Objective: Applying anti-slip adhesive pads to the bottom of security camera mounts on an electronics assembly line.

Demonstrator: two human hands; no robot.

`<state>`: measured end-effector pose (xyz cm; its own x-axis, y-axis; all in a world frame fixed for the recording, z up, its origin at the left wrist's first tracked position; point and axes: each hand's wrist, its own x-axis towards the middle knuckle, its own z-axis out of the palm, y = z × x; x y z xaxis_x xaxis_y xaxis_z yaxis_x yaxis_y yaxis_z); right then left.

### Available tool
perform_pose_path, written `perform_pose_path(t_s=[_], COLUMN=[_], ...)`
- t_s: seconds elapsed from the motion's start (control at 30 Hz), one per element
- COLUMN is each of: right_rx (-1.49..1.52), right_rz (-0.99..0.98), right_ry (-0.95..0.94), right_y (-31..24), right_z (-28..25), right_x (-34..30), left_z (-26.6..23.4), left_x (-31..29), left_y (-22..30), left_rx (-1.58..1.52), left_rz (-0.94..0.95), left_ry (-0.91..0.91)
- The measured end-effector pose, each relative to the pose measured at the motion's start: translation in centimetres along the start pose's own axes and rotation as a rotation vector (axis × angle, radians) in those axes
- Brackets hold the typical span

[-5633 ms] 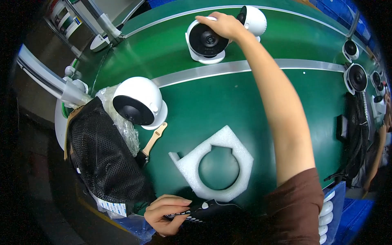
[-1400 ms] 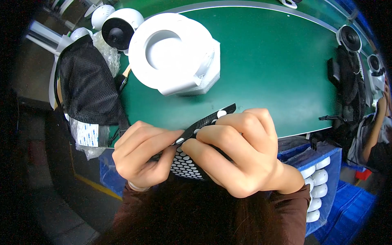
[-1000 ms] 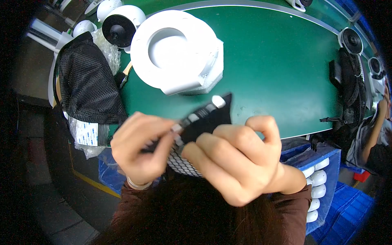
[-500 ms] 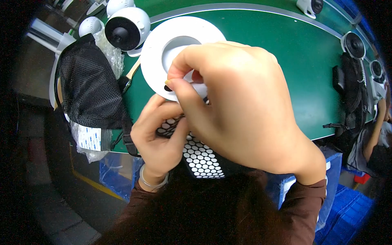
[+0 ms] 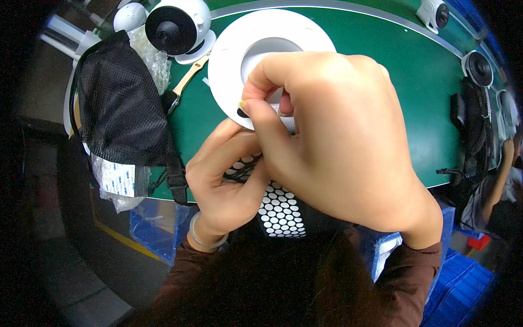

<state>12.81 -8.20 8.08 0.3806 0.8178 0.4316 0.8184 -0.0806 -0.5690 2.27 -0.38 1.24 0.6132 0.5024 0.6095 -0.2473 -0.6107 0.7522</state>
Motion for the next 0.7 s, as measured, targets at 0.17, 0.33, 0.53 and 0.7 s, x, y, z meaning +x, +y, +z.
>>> perform_pose_path(t_s=[0.17, 0.33, 0.53, 0.7], right_rx=[-0.076, 0.071, -0.075, -0.128], right_rz=[-0.062, 0.031, -0.238, -0.251], right_ry=[0.034, 0.131, 0.087, 0.008], right_y=[0.1, -0.1, 0.7, 0.1], right_z=[0.3, 1.0, -2.2, -2.3], right_x=[0.0, 0.0, -2.6, -3.9], left_z=[0.0, -0.9, -2.6, -3.2], left_x=[0.0, -0.3, -1.3, -1.0], left_y=[0.2, 0.3, 1.6, 2.5], left_rx=[0.005, 0.097, 0.099, 0.241], left_rz=[-0.02, -0.017, -0.072, 0.072], left_ry=[-0.004, 0.014, -0.058, -0.106])
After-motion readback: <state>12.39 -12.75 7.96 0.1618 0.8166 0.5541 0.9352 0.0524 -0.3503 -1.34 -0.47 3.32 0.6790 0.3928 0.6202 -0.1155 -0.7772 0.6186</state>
